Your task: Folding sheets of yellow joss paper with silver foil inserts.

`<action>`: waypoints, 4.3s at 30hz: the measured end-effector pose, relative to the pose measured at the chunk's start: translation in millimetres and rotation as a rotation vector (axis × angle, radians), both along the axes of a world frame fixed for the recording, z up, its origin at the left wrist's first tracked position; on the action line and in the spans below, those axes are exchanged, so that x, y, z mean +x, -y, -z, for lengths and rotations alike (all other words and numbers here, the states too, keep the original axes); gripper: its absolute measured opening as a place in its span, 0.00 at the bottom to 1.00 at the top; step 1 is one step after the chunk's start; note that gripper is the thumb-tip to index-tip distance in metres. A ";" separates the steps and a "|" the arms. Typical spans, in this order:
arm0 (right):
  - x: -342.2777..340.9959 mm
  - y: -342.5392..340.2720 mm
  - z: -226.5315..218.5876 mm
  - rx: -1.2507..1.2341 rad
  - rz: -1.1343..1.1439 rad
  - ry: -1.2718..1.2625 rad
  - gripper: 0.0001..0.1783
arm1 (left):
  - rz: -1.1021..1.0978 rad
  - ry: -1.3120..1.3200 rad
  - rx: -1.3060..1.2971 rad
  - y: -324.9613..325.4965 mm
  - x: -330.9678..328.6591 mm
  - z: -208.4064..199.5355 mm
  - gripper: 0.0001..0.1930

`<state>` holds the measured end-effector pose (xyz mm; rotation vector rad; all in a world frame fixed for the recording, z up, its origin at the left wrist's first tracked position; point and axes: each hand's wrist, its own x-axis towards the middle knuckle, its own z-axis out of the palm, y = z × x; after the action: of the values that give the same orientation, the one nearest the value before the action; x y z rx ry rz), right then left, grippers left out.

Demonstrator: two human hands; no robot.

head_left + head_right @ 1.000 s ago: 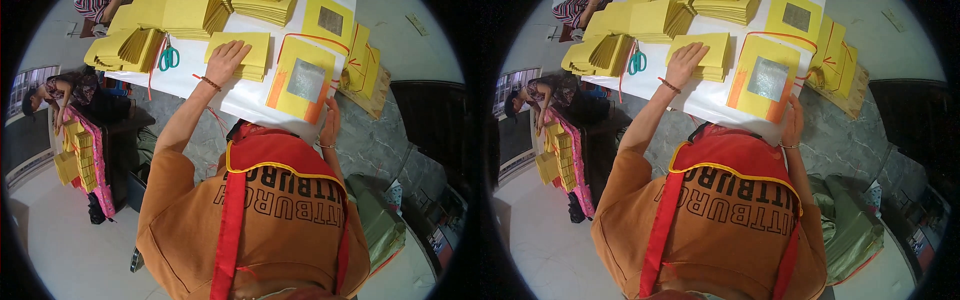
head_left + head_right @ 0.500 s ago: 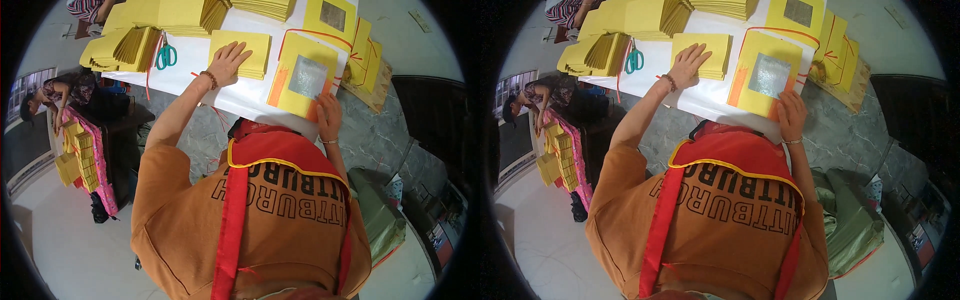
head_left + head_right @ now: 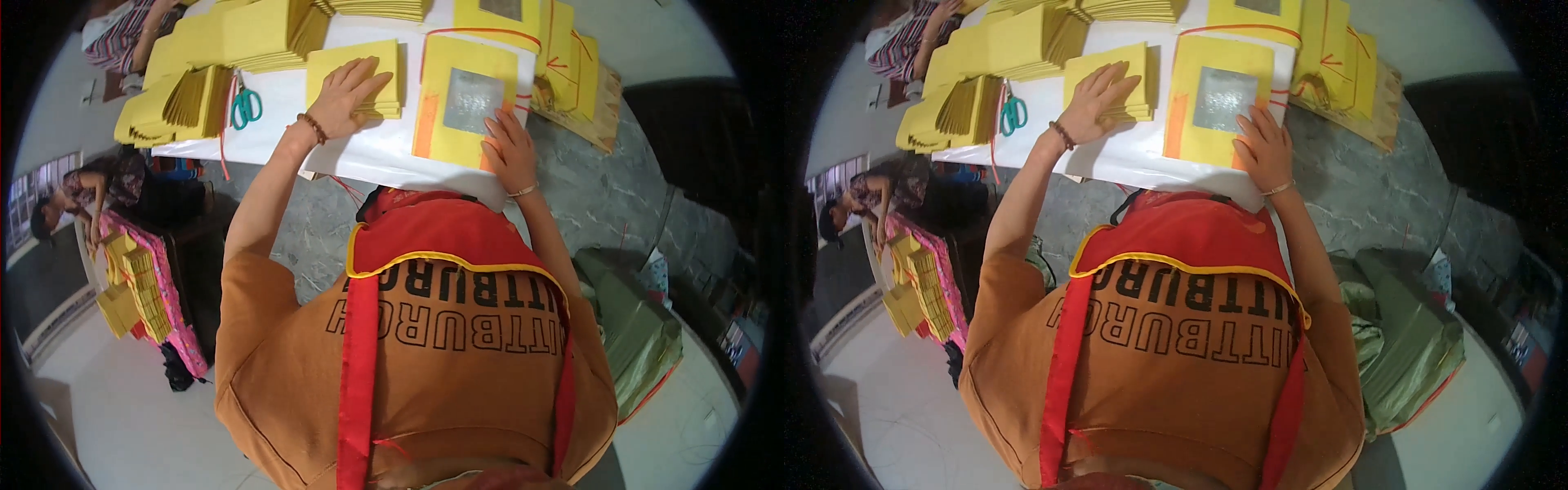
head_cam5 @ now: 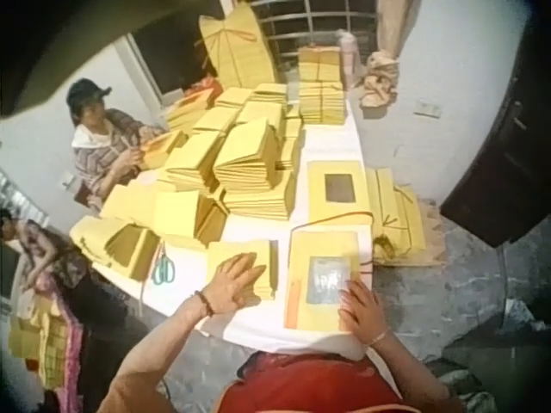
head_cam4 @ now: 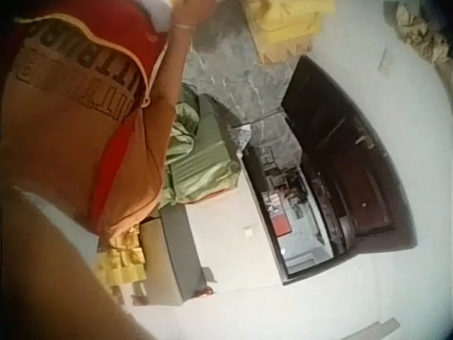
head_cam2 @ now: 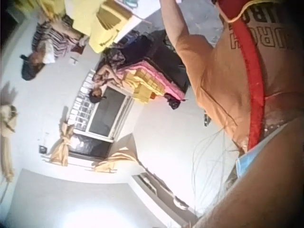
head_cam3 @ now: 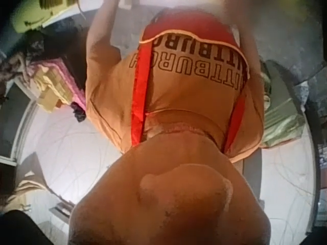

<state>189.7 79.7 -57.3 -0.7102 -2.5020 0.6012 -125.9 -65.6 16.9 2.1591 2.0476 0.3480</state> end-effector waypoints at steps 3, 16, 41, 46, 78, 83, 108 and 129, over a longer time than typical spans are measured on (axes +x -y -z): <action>-1.9 -4.5 2.7 -0.018 -0.023 -0.038 0.21 | 0.085 0.097 0.093 -12.6 44.0 5.7 0.32; 19.6 -15.6 13.0 -0.251 0.022 -0.210 0.11 | 0.304 0.232 0.159 -22.9 116.1 24.7 0.13; 19.2 -12.1 17.2 -0.601 0.057 -0.398 0.16 | -0.165 0.798 -0.229 -39.9 110.3 21.9 0.11; 23.6 -16.2 22.8 -0.586 0.004 -0.382 0.17 | -0.198 0.812 -0.276 -41.5 109.1 26.0 0.11; 26.5 -19.5 22.5 -0.540 -0.072 -0.303 0.11 | 0.375 0.167 0.153 -30.7 120.4 26.6 0.20; 27.4 -19.9 25.1 -0.550 -0.068 -0.307 0.11 | 0.392 0.148 0.125 -32.1 117.0 33.1 0.20; 28.7 -23.5 26.1 -0.583 -0.052 -0.286 0.11 | 0.435 0.281 0.274 -39.4 110.8 31.8 0.12; 27.3 -21.1 23.0 -0.552 -0.054 -0.254 0.14 | 0.430 0.179 0.117 -34.9 114.2 30.0 0.24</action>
<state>217.0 100.7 -80.3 -0.7011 -2.1316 1.3405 -11.7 -30.7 -13.2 2.4550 1.4541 0.5875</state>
